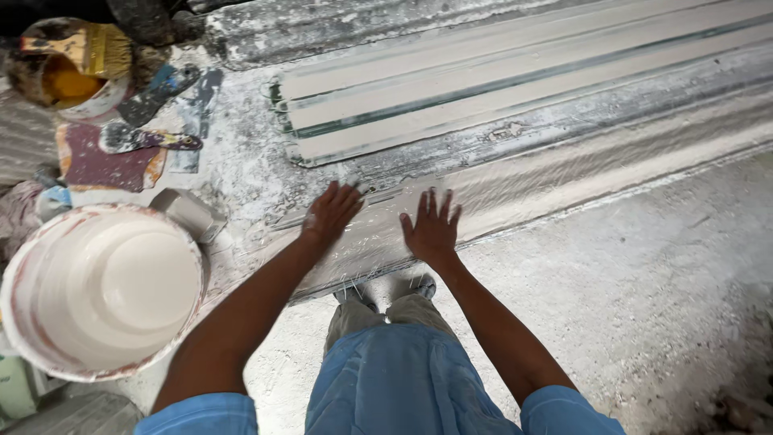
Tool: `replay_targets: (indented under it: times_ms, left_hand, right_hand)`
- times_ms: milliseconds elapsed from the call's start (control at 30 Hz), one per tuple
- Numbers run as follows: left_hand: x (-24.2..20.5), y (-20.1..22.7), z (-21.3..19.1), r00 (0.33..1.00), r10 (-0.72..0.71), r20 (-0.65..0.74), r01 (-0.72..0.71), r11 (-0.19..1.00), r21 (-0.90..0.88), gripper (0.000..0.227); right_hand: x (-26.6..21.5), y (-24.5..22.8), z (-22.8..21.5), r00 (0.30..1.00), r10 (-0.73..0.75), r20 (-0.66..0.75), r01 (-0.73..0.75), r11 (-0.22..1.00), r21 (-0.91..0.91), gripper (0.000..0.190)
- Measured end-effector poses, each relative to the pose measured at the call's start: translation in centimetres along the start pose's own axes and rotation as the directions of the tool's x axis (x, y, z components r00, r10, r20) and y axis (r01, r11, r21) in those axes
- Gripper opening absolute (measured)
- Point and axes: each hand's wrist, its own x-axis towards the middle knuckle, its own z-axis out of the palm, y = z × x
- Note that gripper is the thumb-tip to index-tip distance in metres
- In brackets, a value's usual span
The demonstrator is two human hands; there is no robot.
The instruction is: The person retrieves a bundle of white fiberglass strands from a bucket, then lays and smooths the strands across a long rectangular mold. They use a small trowel to press and spread the material along the mold surface, ensuring even coverage.
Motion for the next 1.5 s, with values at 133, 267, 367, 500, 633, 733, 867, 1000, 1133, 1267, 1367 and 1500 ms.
replay_targets:
  times_ms: [133, 267, 367, 500, 633, 733, 867, 1000, 1133, 1267, 1367, 1500]
  left_hand:
    - [7.6, 3.4, -1.5, 0.995, -0.003, -0.099, 0.002, 1.000, -0.013, 0.074]
    - [16.8, 7.2, -3.3, 0.957, -0.022, -0.288, 0.007, 0.998, -0.055, 0.061]
    - [23.1, 9.8, -5.3, 0.922, -0.056, -0.382, 0.023, 0.996, -0.091, 0.056]
    - [30.2, 12.0, -9.0, 0.919, -0.050, -0.391, -0.004, 0.991, -0.136, 0.055]
    - [36.5, 13.0, -14.9, 0.901, -0.073, -0.428, 0.006, 0.988, -0.156, 0.050]
    - [40.3, 13.2, -19.9, 0.908, -0.012, -0.419, -0.023, 0.997, -0.079, 0.053]
    - [45.4, 14.1, -27.4, 0.903, -0.021, -0.429, -0.004, 0.998, -0.057, 0.055]
    - [51.3, 16.0, -34.6, 0.898, -0.016, -0.440, 0.004, 1.000, -0.028, 0.053]
    - [58.5, 17.4, -41.0, 0.893, -0.008, -0.450, 0.013, 1.000, 0.008, 0.053]
    - [66.4, 20.1, -46.8, 0.879, -0.026, -0.477, 0.026, 1.000, -0.008, 0.053]
    - [73.3, 22.1, -51.4, 0.871, -0.044, -0.489, 0.037, 0.999, -0.024, 0.052]
    - [81.6, 25.1, -57.4, 0.867, -0.041, -0.497, 0.020, 0.999, -0.047, 0.050]
  right_hand:
    - [0.0, 2.1, 0.8, 0.997, 0.064, -0.040, -0.063, 0.998, 0.024, 0.084]
    - [0.0, 6.1, 0.0, 0.985, 0.158, -0.076, -0.157, 0.987, 0.011, 0.081]
    - [0.0, 10.0, -1.2, 0.976, 0.187, -0.110, -0.184, 0.982, 0.037, 0.077]
    - [0.2, 15.1, -2.8, 0.963, 0.252, -0.099, -0.238, 0.961, 0.138, 0.074]
    - [0.6, 22.2, -4.5, 0.957, 0.258, -0.133, -0.221, 0.945, 0.243, 0.071]
    - [1.8, 28.5, -5.7, 0.963, 0.235, -0.135, -0.182, 0.931, 0.317, 0.069]
    - [3.4, 38.0, -7.2, 0.962, 0.178, -0.205, -0.097, 0.930, 0.354, 0.065]
    - [3.4, 47.0, -8.5, 0.946, 0.175, -0.274, -0.066, 0.928, 0.366, 0.061]
    - [3.9, 55.6, -10.6, 0.933, 0.288, -0.215, -0.171, 0.883, 0.438, 0.061]
    - [5.1, 63.8, -11.8, 0.916, 0.362, -0.172, -0.241, 0.840, 0.487, 0.061]
    - [7.5, 70.5, -12.6, 0.905, 0.361, -0.224, -0.217, 0.846, 0.487, 0.060]
    - [10.3, 79.4, -12.9, 0.898, 0.344, -0.276, -0.177, 0.854, 0.489, 0.059]
